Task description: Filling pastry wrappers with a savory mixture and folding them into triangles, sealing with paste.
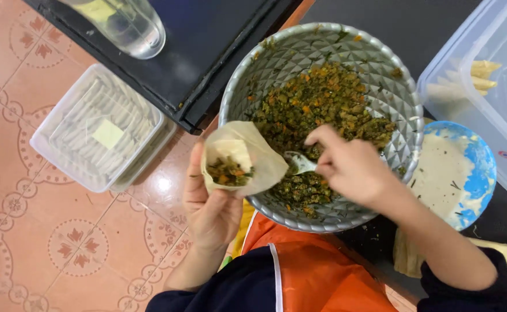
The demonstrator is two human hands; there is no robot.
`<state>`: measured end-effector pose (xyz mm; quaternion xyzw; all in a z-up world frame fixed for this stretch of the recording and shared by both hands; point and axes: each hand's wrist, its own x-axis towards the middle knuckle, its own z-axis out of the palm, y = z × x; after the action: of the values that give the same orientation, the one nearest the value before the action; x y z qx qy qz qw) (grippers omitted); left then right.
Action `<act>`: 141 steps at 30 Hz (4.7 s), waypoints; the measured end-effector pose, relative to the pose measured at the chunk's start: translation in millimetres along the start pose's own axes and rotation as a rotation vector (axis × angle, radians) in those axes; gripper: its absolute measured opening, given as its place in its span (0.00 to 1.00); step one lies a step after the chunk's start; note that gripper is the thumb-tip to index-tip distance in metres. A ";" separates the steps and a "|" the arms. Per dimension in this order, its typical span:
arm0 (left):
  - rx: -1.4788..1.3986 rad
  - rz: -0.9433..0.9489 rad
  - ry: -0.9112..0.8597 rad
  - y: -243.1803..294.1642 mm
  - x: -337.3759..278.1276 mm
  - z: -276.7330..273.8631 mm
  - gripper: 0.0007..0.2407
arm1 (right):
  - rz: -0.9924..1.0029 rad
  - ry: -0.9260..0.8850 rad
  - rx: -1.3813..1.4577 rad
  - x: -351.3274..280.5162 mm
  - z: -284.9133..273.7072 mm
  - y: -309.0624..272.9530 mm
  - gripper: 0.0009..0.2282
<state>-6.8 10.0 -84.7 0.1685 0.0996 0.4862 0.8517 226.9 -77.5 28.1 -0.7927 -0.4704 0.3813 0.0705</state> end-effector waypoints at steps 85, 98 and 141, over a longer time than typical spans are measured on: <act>0.505 -0.893 -0.364 -71.8 -28.2 98.3 0.18 | -0.715 0.819 -0.306 -122.2 43.1 37.5 0.14; 0.383 -0.474 -0.046 -89.7 -27.5 75.7 0.12 | -0.256 0.994 -0.061 -144.8 35.7 86.9 0.30; 1.109 -0.030 -0.831 -34.0 -4.2 102.5 0.11 | -0.667 0.408 1.899 -87.9 70.3 0.5 0.44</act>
<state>52.3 -29.1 -3.1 0.7496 0.0012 0.2471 0.6140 156.7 -165.4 26.0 -0.2886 -0.1503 0.4153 0.8495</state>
